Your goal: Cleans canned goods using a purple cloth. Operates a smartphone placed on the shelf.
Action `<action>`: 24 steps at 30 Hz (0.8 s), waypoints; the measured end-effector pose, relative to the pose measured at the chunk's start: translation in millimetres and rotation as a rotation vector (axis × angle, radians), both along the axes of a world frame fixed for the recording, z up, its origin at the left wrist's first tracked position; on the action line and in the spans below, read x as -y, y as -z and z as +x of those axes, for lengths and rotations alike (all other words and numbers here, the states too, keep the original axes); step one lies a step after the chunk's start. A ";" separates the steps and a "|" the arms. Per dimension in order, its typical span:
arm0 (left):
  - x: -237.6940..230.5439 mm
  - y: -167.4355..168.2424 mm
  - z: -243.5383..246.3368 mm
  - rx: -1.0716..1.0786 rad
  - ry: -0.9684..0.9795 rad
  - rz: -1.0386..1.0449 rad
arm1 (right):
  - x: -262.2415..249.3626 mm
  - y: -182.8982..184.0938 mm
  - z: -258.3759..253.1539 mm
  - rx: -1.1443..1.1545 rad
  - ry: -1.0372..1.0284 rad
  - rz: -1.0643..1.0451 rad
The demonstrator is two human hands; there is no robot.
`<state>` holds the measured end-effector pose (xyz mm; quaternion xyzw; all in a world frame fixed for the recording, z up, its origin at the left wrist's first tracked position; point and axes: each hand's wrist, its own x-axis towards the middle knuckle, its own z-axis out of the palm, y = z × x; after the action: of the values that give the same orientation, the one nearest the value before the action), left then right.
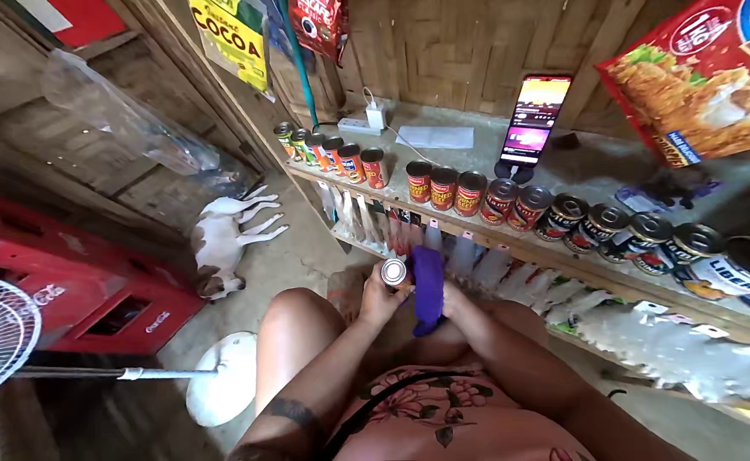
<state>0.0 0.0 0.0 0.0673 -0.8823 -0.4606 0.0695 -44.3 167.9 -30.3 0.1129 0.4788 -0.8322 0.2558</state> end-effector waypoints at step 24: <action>-10.9 -13.0 2.6 0.018 0.209 -0.205 | 0.6 -10.1 -1.0 -0.118 -0.109 0.219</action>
<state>2.6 10.9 13.0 -0.0284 -0.9274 -0.3724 0.0197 -45.2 167.3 -20.2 0.0649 0.5866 -0.7648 0.2583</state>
